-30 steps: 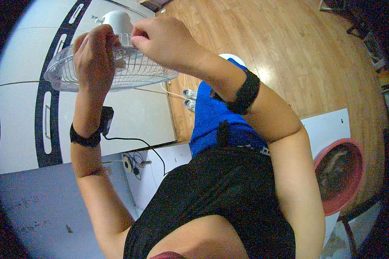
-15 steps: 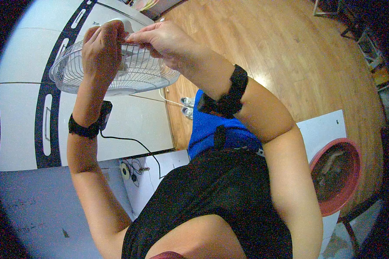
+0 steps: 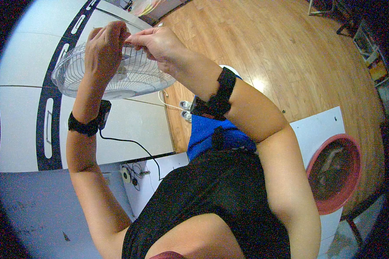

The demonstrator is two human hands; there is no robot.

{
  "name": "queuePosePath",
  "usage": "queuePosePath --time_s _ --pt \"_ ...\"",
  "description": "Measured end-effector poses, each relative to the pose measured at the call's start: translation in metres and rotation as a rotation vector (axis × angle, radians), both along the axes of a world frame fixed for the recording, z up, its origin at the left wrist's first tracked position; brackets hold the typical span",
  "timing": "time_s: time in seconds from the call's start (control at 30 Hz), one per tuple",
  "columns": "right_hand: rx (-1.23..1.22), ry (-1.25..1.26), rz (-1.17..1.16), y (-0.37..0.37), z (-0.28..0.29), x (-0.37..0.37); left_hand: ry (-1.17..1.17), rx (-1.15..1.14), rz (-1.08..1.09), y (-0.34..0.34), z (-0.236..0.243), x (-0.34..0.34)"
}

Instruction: The person assembles or repairs a stand fan, first attaching the front cage by securing its rim clips by hand and then threading a blue plastic ring around the joined cages to lock them together.

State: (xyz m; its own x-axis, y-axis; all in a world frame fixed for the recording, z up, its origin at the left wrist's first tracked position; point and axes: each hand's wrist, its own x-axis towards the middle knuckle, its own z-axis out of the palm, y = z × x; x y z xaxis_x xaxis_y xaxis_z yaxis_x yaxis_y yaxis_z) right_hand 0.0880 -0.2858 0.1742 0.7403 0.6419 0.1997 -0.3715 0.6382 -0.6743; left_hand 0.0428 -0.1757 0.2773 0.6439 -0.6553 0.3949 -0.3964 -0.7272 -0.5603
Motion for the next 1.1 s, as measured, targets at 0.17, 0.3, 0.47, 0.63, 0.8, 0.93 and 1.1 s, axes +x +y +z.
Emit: queuePosePath --time_s 0.17,0.3,0.47,0.63,0.8,0.93,1.1 --pt "-0.024 -0.075 -0.080 0.005 0.000 0.000 0.028 -0.060 0.073 0.000 0.000 0.002" --pt "0.030 -0.185 -0.163 0.011 -0.003 0.003 0.049 -0.075 0.169 0.001 0.001 0.012" --pt "0.088 0.001 -0.229 0.016 0.007 0.003 0.068 -0.050 0.154 0.009 0.002 0.024" --pt "0.026 0.020 -0.201 0.021 0.014 0.016 0.127 -0.147 0.304 0.013 0.008 0.034" --pt "0.012 -0.021 -0.155 0.023 0.016 0.016 0.165 -0.415 0.213 0.014 0.017 0.025" --pt "0.098 -0.018 -0.111 0.037 0.005 0.016 0.275 -0.352 0.143 0.026 0.024 0.018" --pt "0.100 0.011 -0.091 0.025 0.009 -0.002 0.536 -0.189 0.154 0.022 0.037 0.011"
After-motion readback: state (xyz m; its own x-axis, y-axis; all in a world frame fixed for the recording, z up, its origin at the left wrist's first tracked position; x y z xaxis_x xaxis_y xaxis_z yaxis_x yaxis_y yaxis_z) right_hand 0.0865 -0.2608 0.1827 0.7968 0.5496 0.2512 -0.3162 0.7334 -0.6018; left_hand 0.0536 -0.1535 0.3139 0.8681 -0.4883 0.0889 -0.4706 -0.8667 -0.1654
